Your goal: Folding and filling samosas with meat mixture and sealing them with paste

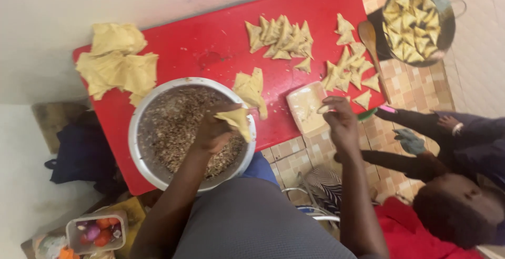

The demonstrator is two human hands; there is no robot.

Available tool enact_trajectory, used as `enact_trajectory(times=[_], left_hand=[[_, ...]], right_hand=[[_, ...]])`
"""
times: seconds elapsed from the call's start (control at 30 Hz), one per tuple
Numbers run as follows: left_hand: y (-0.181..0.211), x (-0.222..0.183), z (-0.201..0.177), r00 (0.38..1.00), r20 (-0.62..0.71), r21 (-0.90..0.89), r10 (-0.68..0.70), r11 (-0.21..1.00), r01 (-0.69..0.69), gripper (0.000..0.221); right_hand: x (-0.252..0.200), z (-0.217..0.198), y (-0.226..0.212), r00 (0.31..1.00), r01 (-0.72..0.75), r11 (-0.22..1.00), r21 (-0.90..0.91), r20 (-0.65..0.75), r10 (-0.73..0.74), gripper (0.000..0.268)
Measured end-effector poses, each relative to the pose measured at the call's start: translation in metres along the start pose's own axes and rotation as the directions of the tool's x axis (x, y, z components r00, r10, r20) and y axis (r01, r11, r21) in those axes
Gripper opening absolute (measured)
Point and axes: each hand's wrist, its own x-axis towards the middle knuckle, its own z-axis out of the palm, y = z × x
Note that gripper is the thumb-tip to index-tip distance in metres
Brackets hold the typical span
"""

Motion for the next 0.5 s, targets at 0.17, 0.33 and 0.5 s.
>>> enact_trajectory(times=[0.17,0.33,0.5], left_hand=[[-0.002,0.018,0.003,0.953,0.232,0.314,0.196,0.912,-0.264,0.065],[0.015,0.003,0.014,0.955,0.228,0.229,0.187,0.944,-0.239,0.062],[0.013,-0.003,0.006,0.966,-0.242,-0.005,0.093,0.995,-0.097,0.034]], right_hand=[[0.007,0.044,-0.114,0.968,0.131,0.976,0.175,0.19,-0.165,0.02],[0.001,0.123,-0.156,0.83,0.326,0.915,0.237,0.392,-0.397,0.038],[-0.013,0.185,-0.133,0.726,0.686,0.707,-0.169,0.224,-0.65,0.012]])
